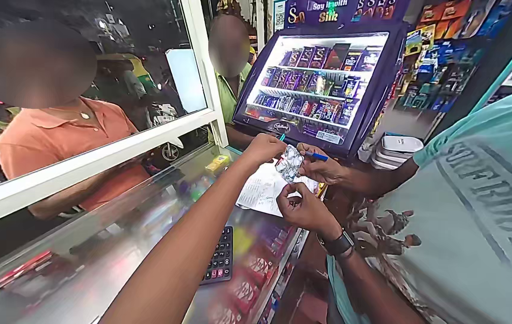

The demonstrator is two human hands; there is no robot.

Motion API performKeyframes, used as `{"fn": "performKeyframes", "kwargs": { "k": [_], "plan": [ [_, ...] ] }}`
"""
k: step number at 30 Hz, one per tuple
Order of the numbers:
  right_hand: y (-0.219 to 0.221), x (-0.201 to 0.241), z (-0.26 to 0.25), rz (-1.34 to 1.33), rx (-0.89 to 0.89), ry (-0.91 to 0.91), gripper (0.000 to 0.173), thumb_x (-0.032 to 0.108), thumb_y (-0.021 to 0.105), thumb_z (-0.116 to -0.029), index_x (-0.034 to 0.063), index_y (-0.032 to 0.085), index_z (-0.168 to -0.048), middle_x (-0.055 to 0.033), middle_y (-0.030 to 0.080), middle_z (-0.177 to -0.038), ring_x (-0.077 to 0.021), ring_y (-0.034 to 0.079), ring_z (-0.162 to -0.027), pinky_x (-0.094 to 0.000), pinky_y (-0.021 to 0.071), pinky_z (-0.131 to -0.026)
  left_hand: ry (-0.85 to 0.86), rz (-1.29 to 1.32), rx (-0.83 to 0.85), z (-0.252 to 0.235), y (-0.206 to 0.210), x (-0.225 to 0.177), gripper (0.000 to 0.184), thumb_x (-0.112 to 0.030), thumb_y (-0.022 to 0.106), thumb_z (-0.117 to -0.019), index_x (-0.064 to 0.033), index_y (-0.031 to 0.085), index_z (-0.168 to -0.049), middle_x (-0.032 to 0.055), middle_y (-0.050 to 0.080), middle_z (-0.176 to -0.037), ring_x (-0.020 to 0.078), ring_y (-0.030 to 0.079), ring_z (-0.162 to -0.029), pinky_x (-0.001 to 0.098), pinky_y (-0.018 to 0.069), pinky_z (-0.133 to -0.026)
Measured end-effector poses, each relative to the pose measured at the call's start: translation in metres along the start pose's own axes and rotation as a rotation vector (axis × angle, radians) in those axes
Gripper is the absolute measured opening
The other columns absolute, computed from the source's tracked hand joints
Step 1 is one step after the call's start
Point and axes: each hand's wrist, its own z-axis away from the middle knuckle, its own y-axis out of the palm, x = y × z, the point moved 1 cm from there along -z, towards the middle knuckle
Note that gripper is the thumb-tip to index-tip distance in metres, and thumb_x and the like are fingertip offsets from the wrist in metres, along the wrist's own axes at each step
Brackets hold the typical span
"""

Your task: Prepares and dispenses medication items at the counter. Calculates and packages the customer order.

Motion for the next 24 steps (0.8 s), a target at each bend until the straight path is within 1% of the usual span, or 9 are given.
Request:
{"fn": "performKeyframes", "kwargs": {
  "k": [2, 5, 8, 11, 15, 18, 19, 21, 24],
  "plan": [
    [-0.001, -0.001, -0.002, -0.002, 0.012, 0.016, 0.025, -0.005, 0.06, -0.0918, -0.0188, 0.061, -0.113, -0.0211, 0.07, -0.091, -0.0114, 0.065, -0.076, -0.0168, 0.049, -0.069, -0.012, -0.018, 0.005, -0.003, 0.001, -0.002, 0.027, -0.014, 0.057, -0.104, 0.0025, 0.066, -0.123, 0.0189, 0.067, -0.117, 0.0235, 0.065, -0.1, 0.0412, 0.0523, -0.087],
    [-0.003, -0.002, -0.004, 0.003, 0.019, 0.021, 0.025, -0.005, 0.061, -0.0911, -0.019, 0.061, -0.112, -0.0213, 0.07, -0.091, -0.0118, 0.065, -0.076, -0.0172, 0.0494, -0.068, -0.027, -0.045, 0.007, -0.007, 0.004, -0.002, 0.026, -0.012, 0.059, -0.1023, 0.0013, 0.067, -0.124, 0.0175, 0.067, -0.116, 0.0201, 0.063, -0.094, 0.0369, 0.0507, -0.082],
    [-0.004, -0.004, -0.006, -0.012, 0.037, 0.011, 0.025, -0.005, 0.06, -0.0912, -0.0191, 0.061, -0.112, -0.0202, 0.069, -0.088, -0.011, 0.064, -0.072, -0.0173, 0.0492, -0.066, -0.038, -0.054, 0.009, -0.013, 0.005, 0.0, 0.025, -0.011, 0.061, -0.1007, 0.0009, 0.068, -0.121, 0.0155, 0.068, -0.109, 0.0172, 0.06, -0.087, 0.0349, 0.048, -0.075],
    [-0.002, -0.006, -0.007, -0.05, 0.031, -0.011, 0.025, -0.005, 0.06, -0.0913, -0.0192, 0.061, -0.112, -0.0201, 0.07, -0.088, -0.0106, 0.064, -0.073, -0.0171, 0.0494, -0.067, -0.081, -0.039, 0.045, -0.018, 0.004, -0.002, 0.025, -0.012, 0.064, -0.0989, -0.0009, 0.068, -0.121, 0.0143, 0.067, -0.109, 0.0182, 0.06, -0.09, 0.037, 0.0486, -0.078],
    [-0.001, -0.006, -0.01, -0.038, 0.038, -0.005, 0.025, -0.005, 0.059, -0.0921, -0.0187, 0.061, -0.113, -0.0213, 0.07, -0.093, -0.0121, 0.066, -0.077, -0.0177, 0.0501, -0.072, -0.072, -0.073, 0.051, -0.019, 0.007, -0.006, 0.022, -0.011, 0.068, -0.0958, -0.0019, 0.069, -0.116, 0.0096, 0.066, -0.095, 0.0129, 0.054, -0.073, 0.0303, 0.0448, -0.065],
    [-0.002, -0.007, -0.01, -0.041, 0.044, -0.011, 0.024, -0.006, 0.059, -0.092, -0.0191, 0.061, -0.112, -0.021, 0.07, -0.092, -0.0115, 0.065, -0.076, -0.0174, 0.0501, -0.071, -0.068, -0.076, 0.048, -0.02, 0.006, -0.009, 0.021, -0.018, 0.067, -0.0991, -0.0025, 0.07, -0.113, 0.0062, 0.063, -0.087, 0.0093, 0.049, -0.066, 0.0267, 0.0398, -0.059],
    [-0.003, -0.006, -0.01, -0.036, 0.053, -0.005, 0.024, -0.006, 0.058, -0.0921, -0.0189, 0.061, -0.112, -0.0208, 0.07, -0.091, -0.0111, 0.065, -0.075, -0.0171, 0.0499, -0.071, -0.072, -0.074, 0.045, -0.019, 0.005, -0.009, 0.025, -0.024, 0.064, -0.1013, -0.0025, 0.07, -0.112, 0.0061, 0.062, -0.086, 0.0093, 0.049, -0.066, 0.0265, 0.04, -0.059],
    [-0.006, -0.004, -0.009, -0.011, 0.074, 0.017, 0.024, -0.005, 0.058, -0.0927, -0.0184, 0.061, -0.113, -0.0209, 0.07, -0.092, -0.0112, 0.065, -0.076, -0.0167, 0.0498, -0.071, -0.074, -0.066, 0.024, -0.021, 0.005, -0.006, 0.042, -0.04, 0.055, -0.1052, -0.0001, 0.067, -0.112, 0.0099, 0.06, -0.088, 0.0138, 0.052, -0.07, 0.0298, 0.0442, -0.064],
    [-0.007, -0.003, -0.008, -0.004, 0.092, 0.023, 0.025, -0.005, 0.058, -0.0926, -0.0185, 0.061, -0.114, -0.021, 0.07, -0.093, -0.011, 0.065, -0.076, -0.0166, 0.0496, -0.071, -0.095, -0.039, 0.027, -0.019, 0.005, -0.005, 0.06, -0.05, 0.038, -0.1088, 0.0034, 0.062, -0.123, 0.0207, 0.063, -0.107, 0.0255, 0.059, -0.09, 0.0413, 0.0493, -0.081]
  ]
}}
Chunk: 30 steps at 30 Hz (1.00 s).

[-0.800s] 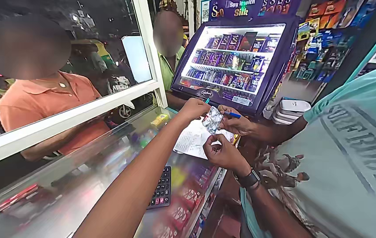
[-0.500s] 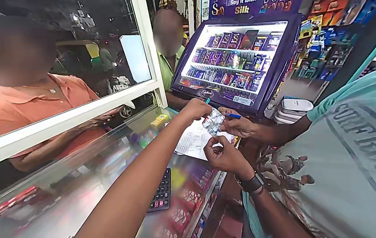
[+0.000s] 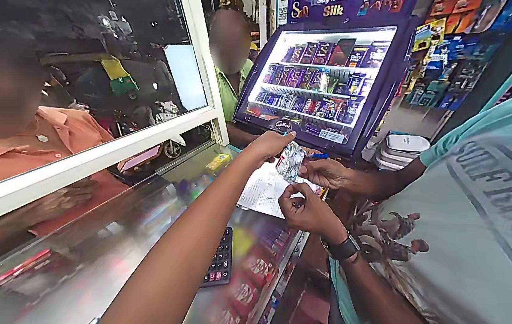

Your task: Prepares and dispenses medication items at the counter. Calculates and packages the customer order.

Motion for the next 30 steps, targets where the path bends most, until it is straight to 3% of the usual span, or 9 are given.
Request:
{"fn": "performKeyframes", "kwargs": {
  "k": [3, 8, 13, 16, 23, 25, 29, 30],
  "plan": [
    [0.001, 0.001, 0.0, -0.001, -0.004, -0.011, 0.025, -0.005, 0.058, -0.0923, -0.0188, 0.062, -0.113, -0.0216, 0.07, -0.092, -0.0116, 0.066, -0.076, -0.0167, 0.0497, -0.071, -0.012, 0.006, 0.009, 0.006, -0.002, -0.002, 0.062, -0.051, 0.034, -0.1094, 0.0029, 0.06, -0.127, 0.0218, 0.063, -0.115, 0.0271, 0.061, -0.099, 0.0431, 0.0494, -0.087],
    [0.002, 0.0, 0.0, -0.024, 0.002, -0.009, 0.023, -0.006, 0.058, -0.0927, -0.0186, 0.062, -0.112, -0.021, 0.07, -0.091, -0.0108, 0.065, -0.075, -0.0161, 0.0494, -0.071, 0.001, -0.029, 0.051, 0.013, -0.008, -0.003, 0.049, -0.041, 0.046, -0.1086, -0.0018, 0.059, -0.134, 0.0194, 0.064, -0.121, 0.0245, 0.062, -0.103, 0.042, 0.0494, -0.088],
    [0.002, 0.0, 0.001, -0.035, 0.003, -0.007, 0.023, -0.006, 0.058, -0.0924, -0.0193, 0.062, -0.112, -0.0207, 0.07, -0.09, -0.0101, 0.064, -0.073, -0.0157, 0.049, -0.069, 0.074, -0.073, 0.102, 0.017, -0.007, 0.0, 0.03, -0.021, 0.055, -0.1056, -0.0016, 0.063, -0.126, 0.0158, 0.064, -0.114, 0.0184, 0.06, -0.092, 0.0356, 0.0492, -0.079],
    [0.004, -0.002, 0.002, -0.052, -0.022, -0.034, 0.024, -0.006, 0.058, -0.092, -0.0198, 0.061, -0.111, -0.021, 0.07, -0.089, -0.0104, 0.064, -0.074, -0.0161, 0.0492, -0.069, 0.067, -0.081, 0.122, 0.019, -0.006, -0.002, 0.027, -0.012, 0.057, -0.103, -0.0018, 0.063, -0.127, 0.0146, 0.065, -0.114, 0.0183, 0.06, -0.093, 0.0363, 0.0484, -0.078],
    [0.009, -0.012, 0.001, -0.085, -0.095, -0.118, 0.024, -0.006, 0.059, -0.0907, -0.0199, 0.061, -0.11, -0.021, 0.07, -0.089, -0.0106, 0.066, -0.076, -0.0159, 0.0495, -0.071, 0.115, -0.114, 0.064, 0.019, -0.004, 0.0, 0.02, -0.01, 0.062, -0.1002, -0.0012, 0.067, -0.118, 0.0096, 0.065, -0.096, 0.0116, 0.055, -0.075, 0.0284, 0.044, -0.065],
    [0.007, -0.009, 0.001, -0.055, -0.063, -0.088, 0.024, -0.006, 0.059, -0.0917, -0.0199, 0.061, -0.112, -0.0216, 0.07, -0.091, -0.0116, 0.066, -0.077, -0.0166, 0.0499, -0.072, 0.109, -0.115, 0.067, 0.022, -0.003, -0.002, 0.021, -0.008, 0.061, -0.1001, 0.0001, 0.066, -0.119, 0.0112, 0.066, -0.1, 0.0138, 0.056, -0.08, 0.0317, 0.0444, -0.069],
    [0.007, -0.005, 0.003, -0.053, -0.046, -0.049, 0.023, -0.007, 0.059, -0.0915, -0.0198, 0.061, -0.111, -0.0213, 0.07, -0.089, -0.0115, 0.065, -0.074, -0.0166, 0.0497, -0.07, 0.153, -0.135, 0.038, 0.021, -0.002, 0.002, 0.018, -0.009, 0.063, -0.0999, 0.0003, 0.067, -0.114, 0.0095, 0.065, -0.093, 0.0105, 0.054, -0.072, 0.0271, 0.0431, -0.063],
    [0.007, -0.004, 0.003, -0.058, -0.047, -0.048, 0.023, -0.007, 0.059, -0.0915, -0.0199, 0.062, -0.111, -0.0215, 0.07, -0.089, -0.0114, 0.065, -0.074, -0.0164, 0.0496, -0.07, 0.162, -0.141, 0.033, 0.022, -0.003, 0.003, 0.021, -0.011, 0.062, -0.1005, 0.0004, 0.066, -0.118, 0.0113, 0.066, -0.098, 0.0124, 0.057, -0.077, 0.0292, 0.0453, -0.067]
  ]
}}
